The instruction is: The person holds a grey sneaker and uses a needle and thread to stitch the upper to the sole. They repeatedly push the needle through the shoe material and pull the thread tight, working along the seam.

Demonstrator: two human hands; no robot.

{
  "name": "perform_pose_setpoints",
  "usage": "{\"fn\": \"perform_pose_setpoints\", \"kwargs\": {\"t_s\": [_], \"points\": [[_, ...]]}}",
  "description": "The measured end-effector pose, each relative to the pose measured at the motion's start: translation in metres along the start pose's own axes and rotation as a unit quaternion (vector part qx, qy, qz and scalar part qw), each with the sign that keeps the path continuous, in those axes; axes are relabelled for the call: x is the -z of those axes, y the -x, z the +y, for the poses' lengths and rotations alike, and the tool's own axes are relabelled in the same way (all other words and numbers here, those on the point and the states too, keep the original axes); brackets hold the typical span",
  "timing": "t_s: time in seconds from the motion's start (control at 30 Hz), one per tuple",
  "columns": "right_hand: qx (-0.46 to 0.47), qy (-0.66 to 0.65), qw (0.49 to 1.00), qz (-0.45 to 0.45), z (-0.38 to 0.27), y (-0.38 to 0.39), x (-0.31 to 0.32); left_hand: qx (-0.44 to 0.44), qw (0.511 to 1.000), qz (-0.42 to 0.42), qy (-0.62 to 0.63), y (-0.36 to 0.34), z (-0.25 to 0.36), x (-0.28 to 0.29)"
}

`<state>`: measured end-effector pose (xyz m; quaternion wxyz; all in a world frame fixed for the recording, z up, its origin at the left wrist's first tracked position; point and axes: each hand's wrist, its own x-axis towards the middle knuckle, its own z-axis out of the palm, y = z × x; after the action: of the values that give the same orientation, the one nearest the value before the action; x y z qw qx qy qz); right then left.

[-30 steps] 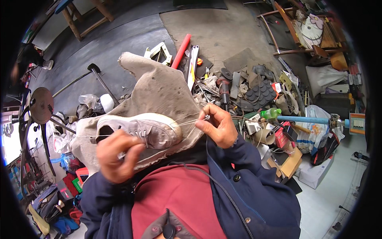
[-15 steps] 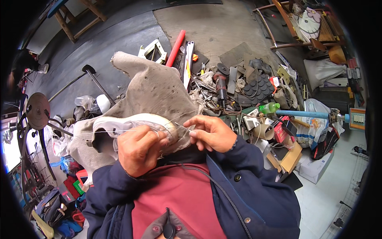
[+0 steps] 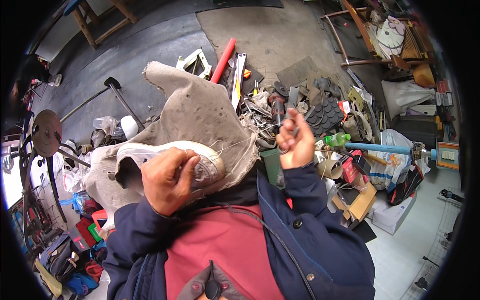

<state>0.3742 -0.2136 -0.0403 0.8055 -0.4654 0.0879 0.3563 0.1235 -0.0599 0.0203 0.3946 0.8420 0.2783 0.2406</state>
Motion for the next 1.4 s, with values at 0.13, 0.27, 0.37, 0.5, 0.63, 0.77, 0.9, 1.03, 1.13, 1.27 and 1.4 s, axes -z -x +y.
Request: {"fn": "perform_pose_setpoints", "kwargs": {"t_s": [0.13,0.27,0.37,0.5,0.63,0.77,0.9,1.03,1.13,1.27,1.4], "points": [[0.093,0.332,0.9,-0.266,0.027,0.033,-0.023,-0.02,1.0,-0.014,-0.002,0.001,0.001,0.001],[-0.096,0.443,0.813,-0.366,0.021,0.037,-0.026,-0.043,0.999,-0.009,0.009,0.002,0.001,0.002],[-0.084,0.54,0.762,-0.346,0.008,0.03,-0.02,-0.043,0.999,-0.01,0.022,0.003,-0.001,0.003],[0.01,0.415,0.852,-0.318,0.009,0.037,-0.027,-0.049,0.999,-0.024,0.005,0.004,-0.002,0.003],[0.015,0.302,0.884,-0.358,0.02,0.056,-0.052,-0.048,0.998,-0.026,0.008,0.003,-0.002,0.002],[-0.092,0.31,0.821,-0.47,0.024,0.074,-0.058,-0.036,0.999,-0.018,0.016,0.004,-0.003,0.003],[0.073,0.471,0.758,-0.446,0.034,0.078,-0.045,-0.04,0.999,-0.013,0.007,0.006,-0.006,0.002],[0.132,0.488,0.764,-0.4,0.044,0.077,-0.035,-0.041,0.999,-0.02,0.022,0.007,-0.007,0.0],[0.148,0.492,0.761,-0.396,0.047,0.075,-0.036,-0.045,0.999,-0.021,0.022,0.007,-0.007,0.0],[0.133,0.518,0.742,-0.404,0.044,0.074,-0.038,-0.036,0.999,-0.034,0.008,0.007,-0.008,0.004],[0.174,0.527,0.72,-0.417,0.048,0.069,-0.038,-0.044,0.998,-0.045,0.022,0.009,-0.011,0.006]]}}
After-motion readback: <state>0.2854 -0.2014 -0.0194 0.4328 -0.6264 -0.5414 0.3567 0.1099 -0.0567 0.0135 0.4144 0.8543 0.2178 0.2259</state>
